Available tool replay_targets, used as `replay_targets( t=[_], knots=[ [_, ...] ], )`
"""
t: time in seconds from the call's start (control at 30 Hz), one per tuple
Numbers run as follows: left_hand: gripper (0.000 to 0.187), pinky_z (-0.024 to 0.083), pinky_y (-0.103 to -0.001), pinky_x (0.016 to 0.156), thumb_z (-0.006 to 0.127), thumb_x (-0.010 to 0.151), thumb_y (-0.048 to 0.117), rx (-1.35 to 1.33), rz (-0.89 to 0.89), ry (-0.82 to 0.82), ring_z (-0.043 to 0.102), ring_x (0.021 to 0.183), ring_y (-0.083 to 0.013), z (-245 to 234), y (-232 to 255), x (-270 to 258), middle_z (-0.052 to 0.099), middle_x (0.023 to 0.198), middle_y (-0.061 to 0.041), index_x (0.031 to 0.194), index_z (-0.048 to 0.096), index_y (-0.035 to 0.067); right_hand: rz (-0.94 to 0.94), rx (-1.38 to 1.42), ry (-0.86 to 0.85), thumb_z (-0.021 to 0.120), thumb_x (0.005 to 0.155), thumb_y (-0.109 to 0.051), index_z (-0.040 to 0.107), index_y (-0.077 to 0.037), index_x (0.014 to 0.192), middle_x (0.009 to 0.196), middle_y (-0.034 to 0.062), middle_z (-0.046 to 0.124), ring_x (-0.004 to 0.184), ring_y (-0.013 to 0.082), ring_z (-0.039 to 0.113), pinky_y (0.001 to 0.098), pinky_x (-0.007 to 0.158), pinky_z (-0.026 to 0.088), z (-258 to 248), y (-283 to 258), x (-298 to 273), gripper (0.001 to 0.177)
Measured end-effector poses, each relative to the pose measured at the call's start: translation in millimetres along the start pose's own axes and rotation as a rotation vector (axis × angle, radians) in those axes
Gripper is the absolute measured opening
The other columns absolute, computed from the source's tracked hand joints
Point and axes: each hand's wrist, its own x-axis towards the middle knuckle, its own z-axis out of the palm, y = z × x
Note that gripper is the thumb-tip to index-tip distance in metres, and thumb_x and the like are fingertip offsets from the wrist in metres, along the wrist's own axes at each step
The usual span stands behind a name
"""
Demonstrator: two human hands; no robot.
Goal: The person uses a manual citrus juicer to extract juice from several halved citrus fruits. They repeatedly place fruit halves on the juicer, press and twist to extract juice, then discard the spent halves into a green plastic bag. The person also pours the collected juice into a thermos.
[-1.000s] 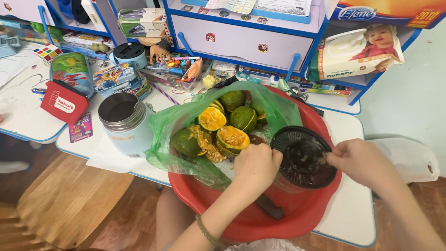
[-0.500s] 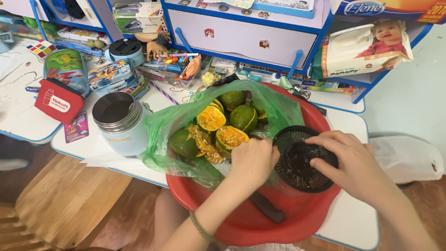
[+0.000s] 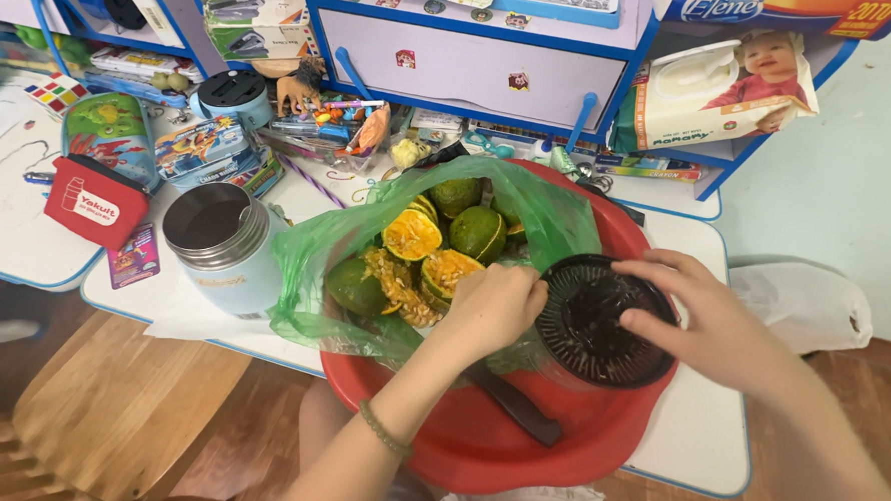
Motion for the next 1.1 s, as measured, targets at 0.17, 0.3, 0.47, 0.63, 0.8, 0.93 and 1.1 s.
replay_targets(
  t=[0.17, 0.3, 0.47, 0.63, 0.8, 0.93, 1.1],
  knots=[
    [0.030, 0.056, -0.050, 0.060, 0.060, 0.096, 0.028, 0.158, 0.019, 0.078, 0.070, 0.067, -0.0390, 7.6, 6.5, -3.4, 0.071, 0.072, -0.020, 0.080, 0.072, 0.005, 0.372, 0.245, -0.003, 0.048, 0.101, -0.035, 0.062, -0.016, 0.139, 0.129, 0.0087, 0.073, 0.123, 0.0194, 0.065, 0.0354, 0.103, 0.048, -15.1, 39.7, -7.6, 0.044],
    [0.028, 0.055, -0.046, 0.053, 0.065, 0.091, 0.028, 0.250, 0.060, 0.142, 0.071, 0.061, -0.0350, 12.1, 7.8, -2.9, 0.070, 0.067, -0.017, 0.073, 0.072, 0.008, 0.454, 0.117, 0.024, 0.055, 0.099, -0.030, 0.070, -0.012, 0.130, 0.119, 0.0078, 0.077, 0.114, 0.0180, 0.069, 0.0360, 0.097, 0.051, -10.0, 56.2, -18.9, 0.038],
    [0.027, 0.054, -0.045, 0.050, 0.069, 0.085, 0.028, 0.286, 0.090, 0.174, 0.071, 0.060, -0.0342, 14.8, 3.7, -0.8, 0.069, 0.064, -0.015, 0.066, 0.072, 0.008, 0.415, -0.078, 0.148, 0.071, 0.089, -0.017, 0.071, -0.011, 0.124, 0.090, 0.0110, 0.075, 0.084, 0.0256, 0.073, 0.0384, 0.079, 0.057, 13.9, 51.8, -26.0, 0.036],
    [0.028, 0.054, -0.044, 0.049, 0.068, 0.087, 0.025, 0.316, 0.066, 0.213, 0.070, 0.056, -0.0329, 21.3, 7.9, -3.5, 0.068, 0.062, -0.013, 0.064, 0.071, 0.008, 0.231, -0.228, 0.385, 0.065, 0.086, -0.004, 0.069, -0.002, 0.113, 0.089, 0.0155, 0.069, 0.084, 0.0330, 0.067, 0.0433, 0.076, 0.054, 41.6, 36.6, -24.4, 0.027],
    [0.018, 0.053, -0.041, 0.045, 0.069, 0.081, 0.018, 0.410, 0.082, 0.329, 0.069, 0.050, -0.0285, 22.9, 11.3, -10.2, 0.067, 0.056, -0.010, 0.064, 0.069, 0.012, 0.151, -0.319, 0.467, 0.066, 0.084, -0.001, 0.071, -0.005, 0.111, 0.092, 0.0142, 0.066, 0.092, 0.0345, 0.062, 0.0446, 0.082, 0.052, 46.3, 36.6, -26.2, 0.027],
    [0.016, 0.053, -0.039, 0.043, 0.068, 0.077, 0.014, 0.467, 0.057, 0.374, 0.069, 0.049, -0.0270, 26.0, 16.5, -11.1, 0.066, 0.053, -0.009, 0.061, 0.067, 0.014, 0.067, -0.251, 0.387, 0.067, 0.081, -0.001, 0.070, -0.004, 0.112, 0.094, 0.0143, 0.064, 0.092, 0.0318, 0.062, 0.0427, 0.083, 0.050, 43.3, 43.7, -24.8, 0.030],
    [0.014, 0.053, -0.038, 0.044, 0.069, 0.078, 0.015, 0.458, 0.079, 0.325, 0.069, 0.049, -0.0262, 19.8, 18.9, -19.6, 0.065, 0.053, -0.008, 0.063, 0.068, 0.013, 0.118, -0.180, 0.411, 0.063, 0.086, -0.001, 0.071, -0.005, 0.113, 0.097, 0.0118, 0.066, 0.090, 0.0277, 0.066, 0.0387, 0.081, 0.052, 41.4, 38.7, -12.5, 0.028]
  ],
)
